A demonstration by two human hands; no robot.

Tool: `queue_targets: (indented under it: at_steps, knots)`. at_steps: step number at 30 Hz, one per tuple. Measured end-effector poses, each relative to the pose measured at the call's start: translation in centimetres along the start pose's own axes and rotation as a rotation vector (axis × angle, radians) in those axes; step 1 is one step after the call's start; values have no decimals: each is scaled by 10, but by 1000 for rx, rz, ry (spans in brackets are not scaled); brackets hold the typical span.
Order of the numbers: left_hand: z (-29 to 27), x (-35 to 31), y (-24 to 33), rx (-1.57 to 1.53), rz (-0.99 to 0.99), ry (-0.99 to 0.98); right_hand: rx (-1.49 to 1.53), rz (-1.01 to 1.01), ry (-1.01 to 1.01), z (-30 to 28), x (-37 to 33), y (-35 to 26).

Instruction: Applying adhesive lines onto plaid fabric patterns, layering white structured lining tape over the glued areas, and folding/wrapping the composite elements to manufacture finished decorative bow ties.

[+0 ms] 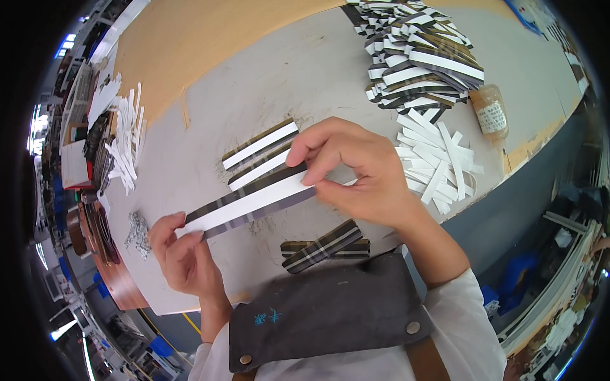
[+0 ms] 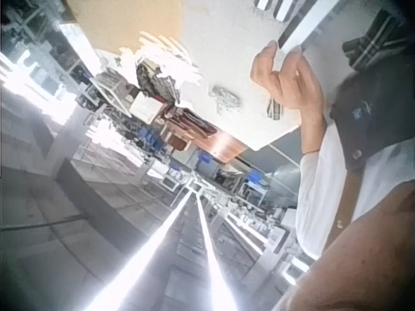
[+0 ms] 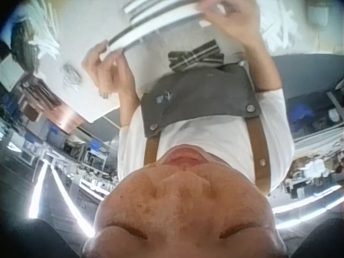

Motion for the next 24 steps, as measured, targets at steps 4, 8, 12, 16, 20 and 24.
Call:
queue_targets:
  at_steps: [4, 8, 12, 16, 20, 24]
  knots:
    - [15, -16, -16, -194, -257, -185, -145, 173, -70, -6, -9, 12]
    - [25, -39, -26, -211, -439, -270, -293, 225, -164, 1, -15, 26]
    - [33, -51, -34, -272, -657, -279, -509, 173, -201, 6, -15, 30]
    - [38, -52, -40, -168, -429, -271, -604, 170, -238, 9, -18, 38]
    - [42, -57, -43, -68, -273, -286, -802, 52, -279, 14, -13, 36]
    - [43, -57, -42, -44, -230, -280, -728, -21, -290, 36, -14, 36]
Point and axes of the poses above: each hand's wrist, its own x-axis towards the middle knuckle, its own z-axis out of the palm, y = z × x, the point moved 3 cm from there along x, towards the middle knuckle, and after that the axes turned 9 degrees about y, right-handed, at the moved point
